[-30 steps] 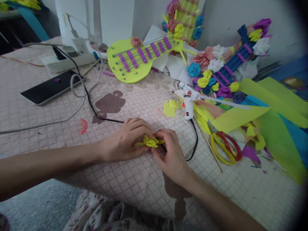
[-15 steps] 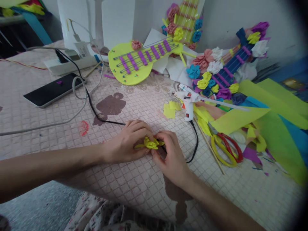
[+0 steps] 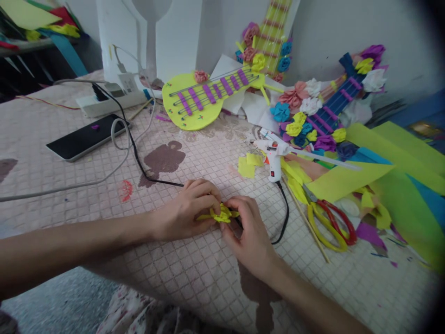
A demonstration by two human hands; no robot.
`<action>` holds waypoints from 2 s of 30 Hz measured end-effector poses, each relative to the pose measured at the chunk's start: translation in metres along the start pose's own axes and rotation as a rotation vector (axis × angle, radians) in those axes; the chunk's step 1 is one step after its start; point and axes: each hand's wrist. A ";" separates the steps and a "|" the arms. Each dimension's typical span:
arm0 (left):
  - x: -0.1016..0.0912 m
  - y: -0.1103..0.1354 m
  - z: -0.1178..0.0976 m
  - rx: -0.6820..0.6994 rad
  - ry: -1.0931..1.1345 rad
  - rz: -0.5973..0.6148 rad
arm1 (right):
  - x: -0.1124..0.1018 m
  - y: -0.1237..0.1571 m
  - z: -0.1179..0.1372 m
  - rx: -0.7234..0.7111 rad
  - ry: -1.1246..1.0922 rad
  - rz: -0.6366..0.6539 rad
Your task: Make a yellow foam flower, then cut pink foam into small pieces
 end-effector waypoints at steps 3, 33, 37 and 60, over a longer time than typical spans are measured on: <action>0.001 0.000 0.000 -0.008 -0.010 0.012 | 0.000 0.000 0.000 -0.002 0.006 -0.008; 0.001 0.001 0.000 -0.025 0.036 0.020 | 0.001 -0.001 -0.001 0.001 0.014 -0.024; 0.002 0.001 0.001 0.023 -0.002 -0.020 | 0.001 -0.001 0.000 -0.002 0.019 -0.033; 0.001 0.001 0.002 0.059 -0.038 -0.009 | 0.001 0.000 0.000 0.007 0.029 -0.020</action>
Point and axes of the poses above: each hand's wrist, its own y-axis away from the middle knuckle, its own x-axis out of the palm, z = x × y, and after that the axes turned 3 degrees about x, right-handed
